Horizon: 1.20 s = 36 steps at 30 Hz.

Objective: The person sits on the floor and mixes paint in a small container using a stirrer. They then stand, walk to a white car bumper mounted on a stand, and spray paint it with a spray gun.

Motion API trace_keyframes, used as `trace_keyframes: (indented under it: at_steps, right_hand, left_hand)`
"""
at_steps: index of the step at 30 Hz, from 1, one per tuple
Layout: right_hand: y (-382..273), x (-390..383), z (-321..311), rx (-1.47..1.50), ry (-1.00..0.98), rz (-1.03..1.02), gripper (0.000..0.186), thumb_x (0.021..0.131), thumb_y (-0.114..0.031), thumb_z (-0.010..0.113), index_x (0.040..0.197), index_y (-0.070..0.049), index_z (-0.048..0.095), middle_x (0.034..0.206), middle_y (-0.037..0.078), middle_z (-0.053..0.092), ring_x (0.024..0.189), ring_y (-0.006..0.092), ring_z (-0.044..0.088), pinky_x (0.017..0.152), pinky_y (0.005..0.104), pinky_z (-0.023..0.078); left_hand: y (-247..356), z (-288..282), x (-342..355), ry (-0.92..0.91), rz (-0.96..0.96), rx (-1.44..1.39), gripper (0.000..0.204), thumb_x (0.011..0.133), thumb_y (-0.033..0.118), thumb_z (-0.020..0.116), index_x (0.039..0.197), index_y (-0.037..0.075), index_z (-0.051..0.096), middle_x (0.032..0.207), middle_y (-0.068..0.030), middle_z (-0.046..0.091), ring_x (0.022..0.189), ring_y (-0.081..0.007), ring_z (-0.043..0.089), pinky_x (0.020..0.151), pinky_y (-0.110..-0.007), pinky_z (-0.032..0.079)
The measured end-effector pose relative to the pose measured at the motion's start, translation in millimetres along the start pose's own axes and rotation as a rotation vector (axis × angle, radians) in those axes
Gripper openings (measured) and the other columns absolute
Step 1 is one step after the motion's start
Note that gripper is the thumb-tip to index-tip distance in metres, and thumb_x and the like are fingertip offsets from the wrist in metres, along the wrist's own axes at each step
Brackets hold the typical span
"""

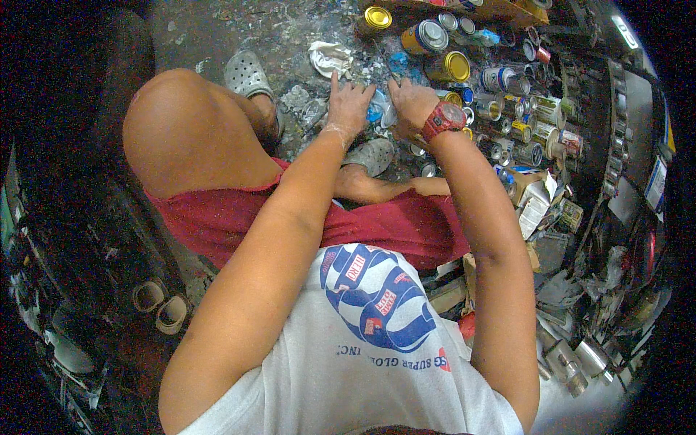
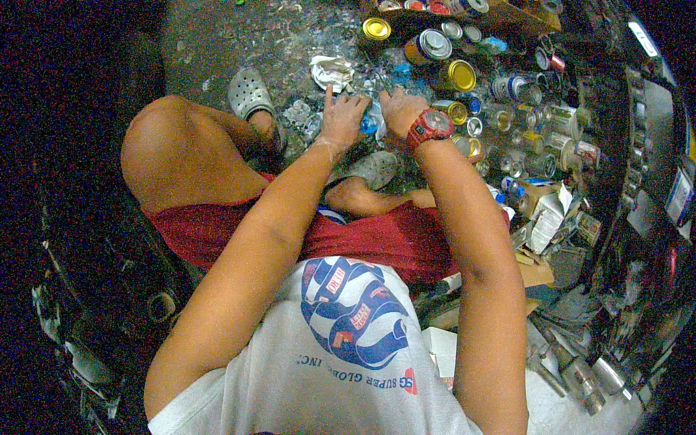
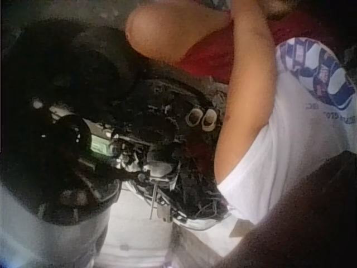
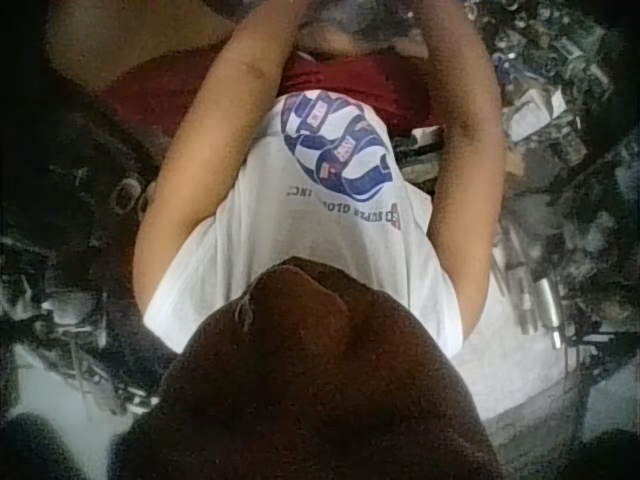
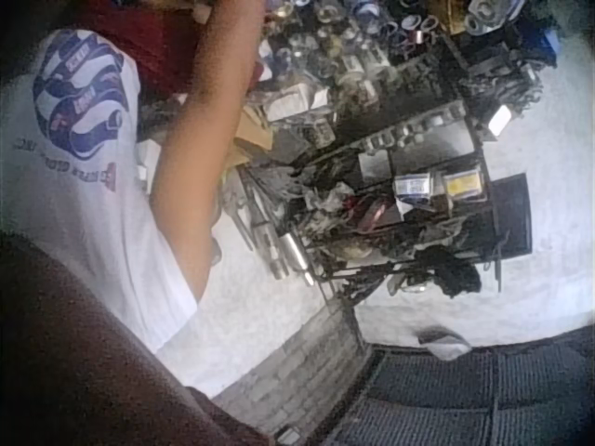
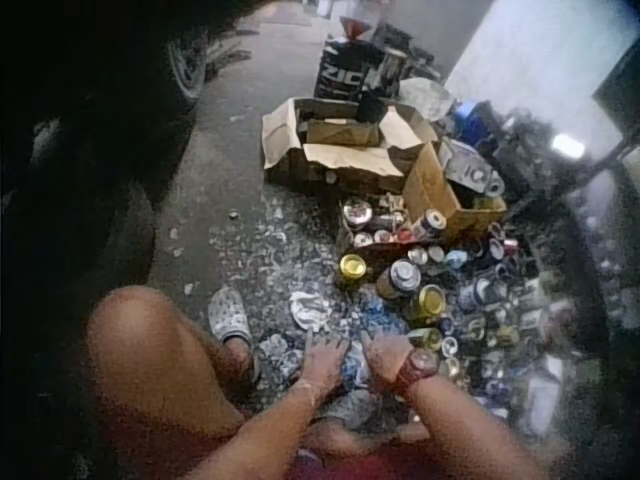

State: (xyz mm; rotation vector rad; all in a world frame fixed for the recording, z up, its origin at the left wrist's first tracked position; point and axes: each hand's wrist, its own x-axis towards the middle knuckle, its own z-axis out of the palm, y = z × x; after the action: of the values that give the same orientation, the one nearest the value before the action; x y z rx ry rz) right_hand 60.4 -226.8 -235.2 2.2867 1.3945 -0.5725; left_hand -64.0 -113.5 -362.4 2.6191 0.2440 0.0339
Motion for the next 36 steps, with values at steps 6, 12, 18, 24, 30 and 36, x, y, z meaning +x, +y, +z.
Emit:
trace_keyframes:
  at_steps: [6, 12, 18, 24, 30, 36]
  right_hand:
    - [-4, -2, -13, 0.001, -0.082, 0.014, 0.045, 0.087, -0.021, 0.078, 0.126, -0.004, 0.062, 0.117, 0.024, 0.072, 0.098, 0.0421, 0.078, 0.078, 0.0519, 0.065]
    - [-2, 2, -7, -0.012, -0.109, 0.025, 0.044, 0.089, -0.022, 0.078, 0.126, -0.004, 0.063, 0.118, 0.025, 0.072, 0.097, 0.0422, 0.078, 0.078, 0.0515, 0.066]
    - [-1, 1, -9, -0.022, -0.088, 0.008, 0.031, 0.098, -0.021, 0.066, 0.125, -0.004, 0.065, 0.116, 0.024, 0.073, 0.098, 0.0421, 0.078, 0.078, 0.0513, 0.066]
    - [0, 2, -11, -0.026, -0.112, 0.007, 0.03, 0.101, -0.021, 0.063, 0.125, -0.005, 0.066, 0.118, 0.023, 0.074, 0.103, 0.041, 0.078, 0.082, 0.0502, 0.065]
    - [-6, 3, -24, 0.001, -0.182, 0.01, 0.076, 0.067, -0.034, 0.092, 0.129, -0.002, 0.062, 0.119, 0.024, 0.074, 0.107, 0.0415, 0.076, 0.087, 0.0495, 0.065]
    - [-6, 7, -25, 0.015, -0.209, 0.023, 0.039, 0.09, -0.023, 0.076, 0.126, -0.007, 0.072, 0.12, 0.021, 0.078, 0.11, 0.0389, 0.077, 0.09, 0.0508, 0.064]
  left_hand:
    - [0, 2, 0, 0.01, 0.0, 0.014, 0.053, 0.087, 0.01, 0.072, 0.139, 0.02, 0.068, 0.117, -0.0078, 0.075, 0.121, -0.0291, 0.068, 0.131, -0.066, 0.013]
    - [3, -3, -1, -0.01, -0.004, 0.016, 0.053, 0.087, 0.01, 0.072, 0.139, 0.021, 0.068, 0.116, -0.0073, 0.076, 0.121, -0.0289, 0.068, 0.131, -0.066, 0.013]
    - [3, -1, 1, -0.023, -0.012, 0.023, 0.054, 0.087, 0.01, 0.072, 0.139, 0.021, 0.067, 0.117, -0.0068, 0.076, 0.12, -0.0283, 0.069, 0.131, -0.066, 0.013]
    - [4, -4, -2, -0.021, -0.002, 0.023, 0.052, 0.089, 0.01, 0.07, 0.14, 0.021, 0.067, 0.116, -0.0067, 0.075, 0.119, -0.0276, 0.069, 0.131, -0.066, 0.014]
    - [3, -1, -2, -0.013, 0.003, 0.034, 0.057, 0.084, 0.016, 0.077, 0.14, 0.021, 0.066, 0.122, -0.0058, 0.074, 0.122, -0.0283, 0.068, 0.131, -0.067, 0.014]
    - [3, -1, -2, 0.003, 0.01, 0.026, 0.052, 0.088, 0.011, 0.071, 0.139, 0.02, 0.067, 0.119, -0.0073, 0.074, 0.12, -0.0282, 0.069, 0.13, -0.067, 0.015]
